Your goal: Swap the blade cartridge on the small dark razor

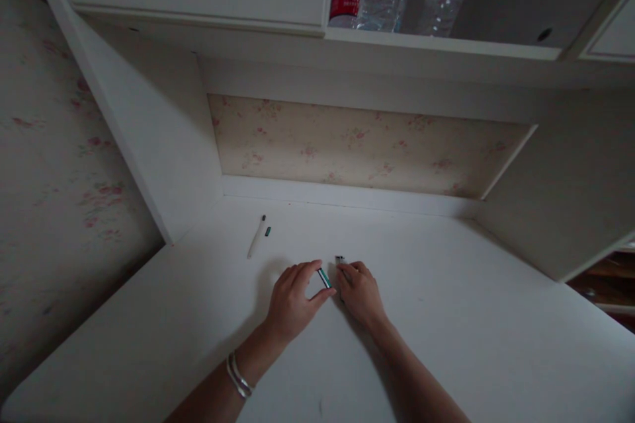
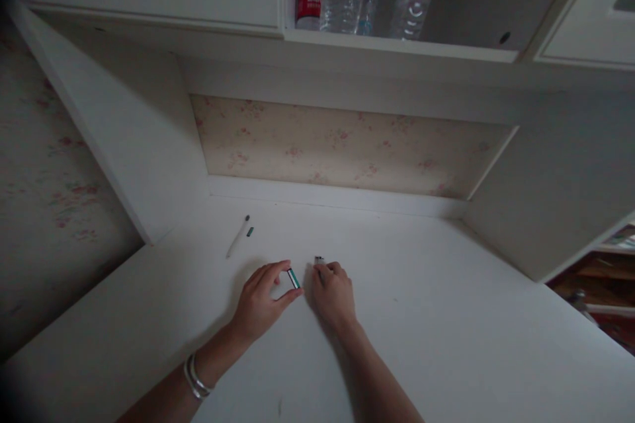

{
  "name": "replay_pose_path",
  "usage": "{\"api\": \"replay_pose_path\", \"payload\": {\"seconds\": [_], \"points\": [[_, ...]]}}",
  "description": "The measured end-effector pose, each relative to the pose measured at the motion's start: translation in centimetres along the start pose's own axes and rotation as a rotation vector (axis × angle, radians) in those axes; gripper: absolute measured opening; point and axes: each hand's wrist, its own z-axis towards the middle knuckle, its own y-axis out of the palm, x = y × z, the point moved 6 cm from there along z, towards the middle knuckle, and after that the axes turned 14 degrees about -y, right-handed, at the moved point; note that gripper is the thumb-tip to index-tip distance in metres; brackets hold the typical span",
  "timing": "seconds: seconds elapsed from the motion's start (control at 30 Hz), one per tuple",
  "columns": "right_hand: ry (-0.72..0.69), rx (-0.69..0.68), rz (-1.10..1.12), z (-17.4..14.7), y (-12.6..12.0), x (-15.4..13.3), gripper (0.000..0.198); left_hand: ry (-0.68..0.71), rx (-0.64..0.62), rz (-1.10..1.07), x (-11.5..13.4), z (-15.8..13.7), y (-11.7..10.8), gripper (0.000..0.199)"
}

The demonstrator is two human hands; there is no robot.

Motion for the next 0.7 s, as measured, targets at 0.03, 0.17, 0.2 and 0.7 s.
{"api": "replay_pose_path", "payload": {"seconds": [0.03,0.17,0.2,0.7], "points": [[-0.016,0.037,0.048,0.0,-0.2,-0.3,0.027,-0.006,-0.005,-0.009,0.0,0.0,0.0,0.048],[-0.043,0.096,0.409,0.2,-0.5,-1.6,0.025,-0.029,-0.044,-0.037,-0.2,0.0,0.3,0.047],[-0.031,0.083,0.518,0.2,-0.3,-1.9,0.025,-0.03,-0.055,-0.026,-0.2,0.0,0.3,0.047],[0.042,0.001,0.923,0.0,-0.2,-2.7,0.024,-0.033,-0.182,0.018,-0.2,0.1,1.2,0.049]]}}
